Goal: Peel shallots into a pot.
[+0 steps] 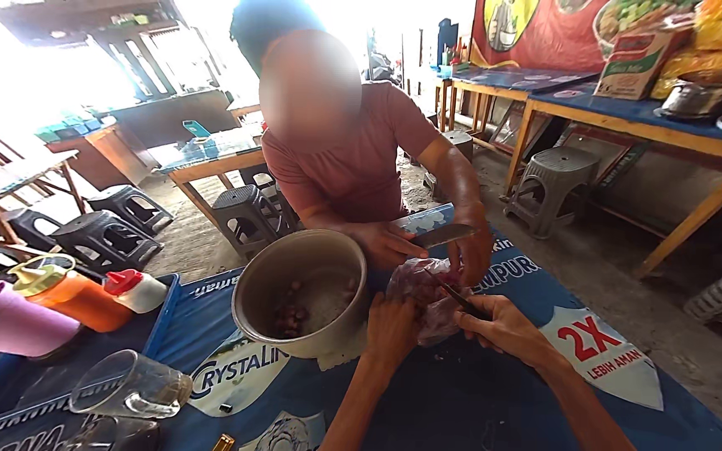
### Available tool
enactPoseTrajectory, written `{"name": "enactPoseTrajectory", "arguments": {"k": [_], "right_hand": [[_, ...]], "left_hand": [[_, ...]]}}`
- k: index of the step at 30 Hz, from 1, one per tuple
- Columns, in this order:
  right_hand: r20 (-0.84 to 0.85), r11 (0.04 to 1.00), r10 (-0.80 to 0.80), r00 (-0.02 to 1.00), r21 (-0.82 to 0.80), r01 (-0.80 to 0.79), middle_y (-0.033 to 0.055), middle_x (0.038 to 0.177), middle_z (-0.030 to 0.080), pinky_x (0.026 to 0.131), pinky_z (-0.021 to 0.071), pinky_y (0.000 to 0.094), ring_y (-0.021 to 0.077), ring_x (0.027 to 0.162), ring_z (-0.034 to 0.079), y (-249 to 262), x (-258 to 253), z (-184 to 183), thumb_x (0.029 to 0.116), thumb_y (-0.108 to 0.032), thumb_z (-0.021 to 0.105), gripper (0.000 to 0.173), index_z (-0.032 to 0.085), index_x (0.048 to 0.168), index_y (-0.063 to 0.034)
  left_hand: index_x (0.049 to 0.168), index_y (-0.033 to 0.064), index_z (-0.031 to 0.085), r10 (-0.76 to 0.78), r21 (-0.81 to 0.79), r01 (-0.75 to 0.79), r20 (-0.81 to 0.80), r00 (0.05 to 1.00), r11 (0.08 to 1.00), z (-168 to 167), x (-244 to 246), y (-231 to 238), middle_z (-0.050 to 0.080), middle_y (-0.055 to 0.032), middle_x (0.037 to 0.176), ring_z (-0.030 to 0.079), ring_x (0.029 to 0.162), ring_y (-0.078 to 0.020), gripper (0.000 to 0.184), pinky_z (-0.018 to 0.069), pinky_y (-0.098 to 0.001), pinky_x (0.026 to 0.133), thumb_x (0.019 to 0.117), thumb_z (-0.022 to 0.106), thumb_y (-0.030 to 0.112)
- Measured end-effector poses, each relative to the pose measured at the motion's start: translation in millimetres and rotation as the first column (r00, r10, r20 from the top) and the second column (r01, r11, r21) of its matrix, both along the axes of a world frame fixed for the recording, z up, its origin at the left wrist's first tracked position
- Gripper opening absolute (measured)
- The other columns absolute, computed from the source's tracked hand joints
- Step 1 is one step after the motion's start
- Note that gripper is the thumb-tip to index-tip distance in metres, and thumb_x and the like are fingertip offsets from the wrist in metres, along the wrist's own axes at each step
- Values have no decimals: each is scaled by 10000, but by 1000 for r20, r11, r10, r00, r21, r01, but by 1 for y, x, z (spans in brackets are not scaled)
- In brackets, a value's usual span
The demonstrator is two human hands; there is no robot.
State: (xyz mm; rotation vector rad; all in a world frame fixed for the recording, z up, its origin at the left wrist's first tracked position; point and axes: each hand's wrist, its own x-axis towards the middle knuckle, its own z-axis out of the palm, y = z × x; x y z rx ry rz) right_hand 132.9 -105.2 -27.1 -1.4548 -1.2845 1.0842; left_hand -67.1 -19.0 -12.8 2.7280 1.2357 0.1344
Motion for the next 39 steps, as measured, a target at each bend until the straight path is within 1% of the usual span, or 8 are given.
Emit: {"name": "enactPoseTrajectory", "arguments": {"k": [3, 7, 11, 14, 22, 25, 30, 39], "right_hand": [[29, 1000, 0, 1000, 8, 0, -40, 677, 652, 417, 408, 165, 14, 457, 521, 1, -3, -1, 979, -188, 655, 118, 676, 937, -79], [40, 999, 5, 999, 32, -7, -39, 684, 653, 427, 426, 166, 16, 465, 532, 2, -6, -4, 976, -188, 660, 118, 678, 944, -76], [43, 999, -13, 999, 50, 11, -49, 679, 648, 426, 423, 169, 17, 462, 524, 2, -6, -5, 970, -206, 663, 120, 683, 950, -90], [98, 998, -32, 995, 58, 26, -40, 694, 637, 454, 435, 184, 22, 482, 525, 4, -8, -8, 976, -228, 650, 156, 679, 980, -75], [147, 999, -30, 989, 49, 23, -30, 728, 652, 476, 453, 184, 20, 512, 548, 6, -8, -11, 978, -237, 650, 177, 696, 1015, -70], [153, 997, -37, 987, 66, 27, -27, 728, 651, 478, 458, 184, 21, 513, 552, 7, -9, -12, 976, -232, 644, 179, 700, 1024, -68], [141, 994, -66, 988, 100, 52, -18, 722, 642, 481, 467, 188, 26, 516, 554, 9, -13, -17, 973, -218, 644, 181, 697, 1030, -54], [214, 990, -92, 972, 123, 66, -6, 738, 649, 536, 506, 209, 38, 563, 590, 10, -19, -19, 967, -263, 640, 218, 699, 1001, -56]], "left_hand": [[1255, -23, 657, -2, -129, -6, -67, 998, 992, 6, 4, 6, 527, -257, 1440, 556, 1272, -422, 380, 425, -546, 1063, 951, 656, 205], [1197, -45, 660, 38, -255, 10, 182, 982, 967, 2, -2, 15, 650, -245, 1220, 645, 1125, -386, 325, 497, -541, 988, 953, 658, 170], [1134, -5, 704, 125, -111, -66, 701, 702, 992, -15, -19, 0, 694, -167, 1073, 688, 887, -219, 313, 581, -358, 789, 892, 739, 190], [1132, 16, 709, 137, -96, -100, 776, 616, 990, -16, -39, -15, 726, -78, 974, 687, 798, -84, 276, 574, -235, 713, 954, 663, 221], [1082, 20, 750, 204, -140, -174, 242, 948, 975, -13, -72, -47, 731, -172, 977, 710, 940, -358, 307, 547, -576, 833, 972, 643, 285], [1060, 22, 760, 49, 163, -139, 463, 885, 977, -22, -55, -38, 736, -162, 995, 719, 958, -349, 245, 587, -516, 813, 931, 681, 216], [1159, 27, 728, -222, 95, 201, 431, 874, 975, -10, -8, -1, 731, -156, 1112, 690, 1105, -320, 260, 510, -484, 1024, 1003, 522, 49], [1361, -55, 574, 191, -68, -207, -192, 963, 976, 22, 16, 12, 615, -266, 1321, 600, 1214, -418, 395, 378, -549, 1102, 1012, 552, 129]]}}
